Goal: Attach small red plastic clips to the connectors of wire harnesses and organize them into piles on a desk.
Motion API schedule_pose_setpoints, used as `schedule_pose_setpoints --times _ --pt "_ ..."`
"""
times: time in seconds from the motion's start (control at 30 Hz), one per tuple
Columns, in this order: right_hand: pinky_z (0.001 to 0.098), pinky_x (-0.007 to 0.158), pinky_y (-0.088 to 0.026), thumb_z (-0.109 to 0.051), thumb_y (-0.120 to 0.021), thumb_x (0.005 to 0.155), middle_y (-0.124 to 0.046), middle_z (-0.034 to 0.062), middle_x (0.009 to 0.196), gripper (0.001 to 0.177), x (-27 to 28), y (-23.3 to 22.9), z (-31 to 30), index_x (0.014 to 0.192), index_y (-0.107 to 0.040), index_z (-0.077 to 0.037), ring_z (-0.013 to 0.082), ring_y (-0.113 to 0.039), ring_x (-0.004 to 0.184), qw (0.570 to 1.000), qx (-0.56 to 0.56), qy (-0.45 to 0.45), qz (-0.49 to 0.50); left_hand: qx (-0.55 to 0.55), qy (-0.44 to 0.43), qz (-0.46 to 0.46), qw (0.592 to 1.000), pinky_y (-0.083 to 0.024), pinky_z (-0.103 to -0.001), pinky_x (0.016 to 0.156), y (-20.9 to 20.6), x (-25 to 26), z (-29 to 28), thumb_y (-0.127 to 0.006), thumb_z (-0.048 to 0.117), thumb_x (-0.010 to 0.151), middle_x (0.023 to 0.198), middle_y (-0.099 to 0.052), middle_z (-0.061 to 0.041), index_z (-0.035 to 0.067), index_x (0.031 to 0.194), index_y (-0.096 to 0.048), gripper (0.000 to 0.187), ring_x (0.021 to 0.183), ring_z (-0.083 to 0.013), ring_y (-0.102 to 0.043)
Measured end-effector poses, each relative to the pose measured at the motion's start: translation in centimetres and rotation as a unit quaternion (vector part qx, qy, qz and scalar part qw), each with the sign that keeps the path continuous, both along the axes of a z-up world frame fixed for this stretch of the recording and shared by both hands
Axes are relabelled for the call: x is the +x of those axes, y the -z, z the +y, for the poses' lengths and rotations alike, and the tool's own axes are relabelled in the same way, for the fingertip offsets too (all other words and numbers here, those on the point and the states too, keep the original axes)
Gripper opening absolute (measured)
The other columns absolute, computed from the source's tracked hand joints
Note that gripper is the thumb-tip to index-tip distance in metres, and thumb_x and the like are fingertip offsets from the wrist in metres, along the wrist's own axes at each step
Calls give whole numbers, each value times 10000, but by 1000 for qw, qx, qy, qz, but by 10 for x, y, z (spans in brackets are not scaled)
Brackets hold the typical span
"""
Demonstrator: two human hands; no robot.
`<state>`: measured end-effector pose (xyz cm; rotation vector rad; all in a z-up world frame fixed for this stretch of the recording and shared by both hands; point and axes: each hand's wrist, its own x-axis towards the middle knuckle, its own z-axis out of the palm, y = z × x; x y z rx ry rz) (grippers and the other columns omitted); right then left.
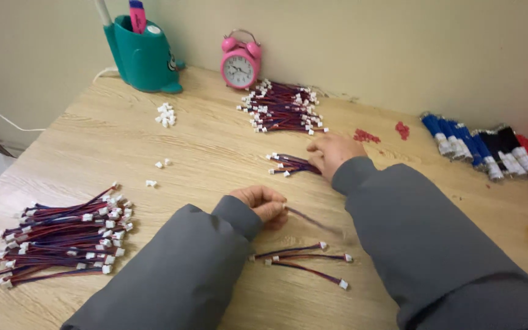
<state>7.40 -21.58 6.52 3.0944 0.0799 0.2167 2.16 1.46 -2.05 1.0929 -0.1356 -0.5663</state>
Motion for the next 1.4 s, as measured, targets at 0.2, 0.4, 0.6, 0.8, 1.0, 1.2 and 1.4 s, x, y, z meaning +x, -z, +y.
schedule_pose_setpoints --times 0.2,0.4,0.6,0.8,1.0,1.2,1.4 --pt "482 1012 -404 -481 -695 799 -681 -122 1031 173 -14 -21 17 955 -720 -411 214 -605 1118 995 -7 37 90 108 66 -106 986 -630 -341 658 -22 2 13 -790 64 782 725 -697 -165 5 944 -750 176 739 -192 -689" --pt "452 963 -434 -470 -615 847 -685 -98 1023 167 -10 6 10 914 -692 -338 211 -620 1079 999 -27 -9 32 221 65 -105 968 -592 -295 744 -47 -9 17 -815 382 787 603 -687 -54 206 818 -803 179 636 -121 -646" --pt "462 883 -429 -430 -597 888 -675 -58 905 137 -38 -11 3 933 -655 -314 226 -625 1019 997 -4 -43 -69 21 -95 -10 995 -648 -354 667 -12 13 10 -730 144 874 883 -677 -206 57 1330 -516 511 756 -261 -713" --pt "402 848 -409 -417 -622 872 -686 -102 850 95 -92 -14 12 898 -632 -326 172 -635 950 987 2 -111 -118 -11 -95 -20 995 -654 -358 672 -24 2 8 -711 153 879 869 -683 -185 30 1303 -539 474 739 -248 -719" --pt "413 800 -422 -377 -646 866 -666 -59 808 75 -108 -19 16 876 -638 -303 206 -645 878 973 80 -172 -132 28 -70 2 997 -654 -432 679 -22 2 4 -700 109 879 854 -697 -257 -14 1090 -670 246 752 -326 -733" --pt "404 798 -411 -361 -635 897 -641 -50 801 74 -118 -23 12 888 -642 -288 209 -637 852 956 138 -205 -159 69 -37 0 997 -647 -431 687 -32 -10 -2 -679 42 868 837 -701 -244 -40 1103 -661 249 736 -301 -722" --pt "354 818 -484 -260 -565 932 -683 20 903 143 -121 -38 -39 1023 -675 -254 233 -668 931 936 311 -95 -138 85 -66 -21 994 -650 -405 697 -45 -15 3 -679 25 870 835 -717 -232 -29 1074 -690 212 738 -276 -724"
